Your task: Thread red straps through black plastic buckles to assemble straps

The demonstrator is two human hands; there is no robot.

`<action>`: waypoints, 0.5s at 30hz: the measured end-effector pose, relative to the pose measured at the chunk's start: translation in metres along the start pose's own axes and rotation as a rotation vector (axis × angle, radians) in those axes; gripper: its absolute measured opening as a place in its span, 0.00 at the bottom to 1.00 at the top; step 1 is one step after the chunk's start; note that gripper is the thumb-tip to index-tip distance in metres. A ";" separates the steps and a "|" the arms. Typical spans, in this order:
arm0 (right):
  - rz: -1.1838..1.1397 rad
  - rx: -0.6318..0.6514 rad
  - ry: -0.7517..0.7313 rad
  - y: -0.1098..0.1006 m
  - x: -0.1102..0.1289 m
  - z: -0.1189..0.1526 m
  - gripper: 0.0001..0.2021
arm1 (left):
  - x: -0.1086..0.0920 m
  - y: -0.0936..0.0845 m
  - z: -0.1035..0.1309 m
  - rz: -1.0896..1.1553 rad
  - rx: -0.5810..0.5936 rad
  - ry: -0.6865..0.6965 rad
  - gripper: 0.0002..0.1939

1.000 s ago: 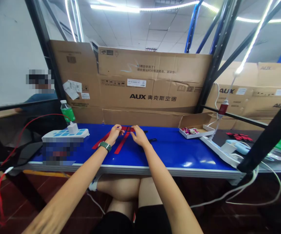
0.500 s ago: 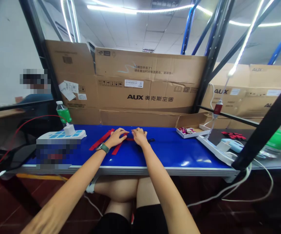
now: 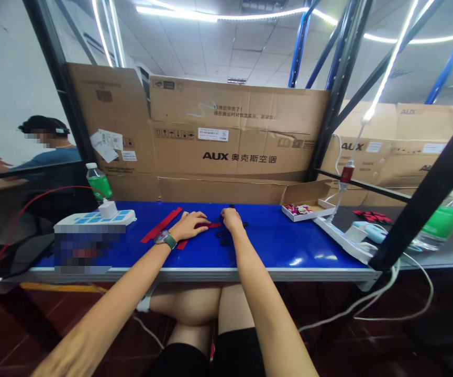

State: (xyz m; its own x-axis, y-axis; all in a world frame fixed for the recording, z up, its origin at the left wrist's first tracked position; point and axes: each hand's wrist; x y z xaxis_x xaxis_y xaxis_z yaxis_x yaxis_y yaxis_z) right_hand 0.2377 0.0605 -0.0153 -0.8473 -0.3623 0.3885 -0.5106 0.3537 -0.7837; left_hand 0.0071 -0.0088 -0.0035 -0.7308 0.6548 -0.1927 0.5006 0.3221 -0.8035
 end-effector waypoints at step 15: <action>-0.174 0.031 -0.155 -0.030 0.004 0.011 0.07 | 0.000 0.005 -0.002 0.092 0.063 0.054 0.11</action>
State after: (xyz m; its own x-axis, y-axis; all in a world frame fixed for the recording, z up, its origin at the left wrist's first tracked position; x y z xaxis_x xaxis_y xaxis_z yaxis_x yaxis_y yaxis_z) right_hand 0.2509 0.0390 0.0043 -0.7128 -0.5443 0.4423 -0.6406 0.2484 -0.7266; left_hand 0.0108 -0.0062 -0.0061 -0.6563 0.7160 -0.2379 0.5331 0.2169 -0.8178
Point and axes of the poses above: each hand's wrist, its own z-axis away from the middle knuckle, its own y-axis out of the palm, x = y × z, and after that the axes turned 6 degrees about -x, right-handed
